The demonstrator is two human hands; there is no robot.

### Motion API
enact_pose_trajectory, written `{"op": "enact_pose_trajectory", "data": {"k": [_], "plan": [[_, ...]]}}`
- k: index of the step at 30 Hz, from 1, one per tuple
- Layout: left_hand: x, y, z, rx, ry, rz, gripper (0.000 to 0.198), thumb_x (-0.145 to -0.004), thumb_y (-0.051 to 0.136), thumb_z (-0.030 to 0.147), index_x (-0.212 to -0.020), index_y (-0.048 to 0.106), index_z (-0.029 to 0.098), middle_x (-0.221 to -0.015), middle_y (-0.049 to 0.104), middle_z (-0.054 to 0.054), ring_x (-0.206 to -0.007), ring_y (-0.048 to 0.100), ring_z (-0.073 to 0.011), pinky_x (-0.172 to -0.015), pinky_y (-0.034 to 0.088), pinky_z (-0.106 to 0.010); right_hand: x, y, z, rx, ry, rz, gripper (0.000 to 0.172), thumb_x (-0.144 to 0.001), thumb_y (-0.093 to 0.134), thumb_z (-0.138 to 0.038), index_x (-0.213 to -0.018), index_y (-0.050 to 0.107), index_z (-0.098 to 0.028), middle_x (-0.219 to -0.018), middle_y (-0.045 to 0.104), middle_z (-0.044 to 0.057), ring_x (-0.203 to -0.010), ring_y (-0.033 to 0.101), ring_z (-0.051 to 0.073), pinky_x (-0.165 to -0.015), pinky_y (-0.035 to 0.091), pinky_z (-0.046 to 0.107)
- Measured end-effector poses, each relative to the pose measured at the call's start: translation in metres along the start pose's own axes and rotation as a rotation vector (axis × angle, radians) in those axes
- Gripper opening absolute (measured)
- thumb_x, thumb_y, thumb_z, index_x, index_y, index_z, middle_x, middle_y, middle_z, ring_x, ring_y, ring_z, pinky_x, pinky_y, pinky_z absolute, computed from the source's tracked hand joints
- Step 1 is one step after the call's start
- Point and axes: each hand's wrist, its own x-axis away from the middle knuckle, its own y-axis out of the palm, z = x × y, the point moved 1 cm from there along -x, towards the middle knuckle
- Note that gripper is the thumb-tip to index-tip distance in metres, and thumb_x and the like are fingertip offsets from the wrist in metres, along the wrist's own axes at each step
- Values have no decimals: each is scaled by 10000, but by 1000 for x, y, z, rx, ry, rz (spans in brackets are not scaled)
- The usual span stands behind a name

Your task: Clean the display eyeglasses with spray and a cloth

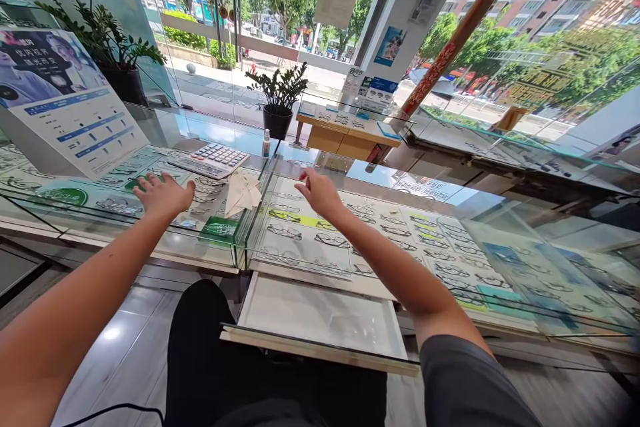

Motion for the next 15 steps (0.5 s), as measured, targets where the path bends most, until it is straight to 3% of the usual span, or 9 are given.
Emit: {"op": "enact_pose_trajectory", "data": {"k": [1,3,6,11,15], "plan": [[-1,1,0,6,2,5,1027,-1056,329,677,-1748,319,-82,-1848,190,-381,-1727,160,-569,-1373,134,-713,-18,6,14,71,13,26,301,-1118,602,-332,-1336,703,-152,-1157,809,150,-1038,695,298,-907,500,385],[-2,2,-1,22,7,11,1040,-1048,340,680,-1738,323,-98,-1843,184,-395,-1723,157,-579,-1363,135,-727,-48,21,37,236,-24,12,391,-1139,557,-343,-1395,739,-111,-1494,721,227,-1369,617,377,-1125,486,478],[-4,3,-2,29,6,2,1066,-1032,332,699,-1743,310,-94,-1849,171,-389,-1730,146,-571,-1366,131,-718,-76,45,59,398,-21,-67,498,-1165,457,-361,-1485,730,-93,-1764,524,204,-1644,389,418,-1333,334,556],[-6,5,-5,26,0,-26,1137,-989,287,770,-1762,294,-63,-1860,168,-367,-1739,119,-572,-1385,113,-695,-102,71,71,414,12,-86,586,-1159,394,-359,-1594,643,-55,-1816,451,213,-1678,351,437,-1376,258,598],[-8,8,-7,46,2,-25,1174,-943,282,797,-1777,275,-29,-1864,157,-361,-1745,91,-569,-1376,82,-706,-113,79,72,410,34,-77,604,-1148,357,-351,-1592,643,-58,-1776,497,237,-1657,368,442,-1371,255,624]]}}
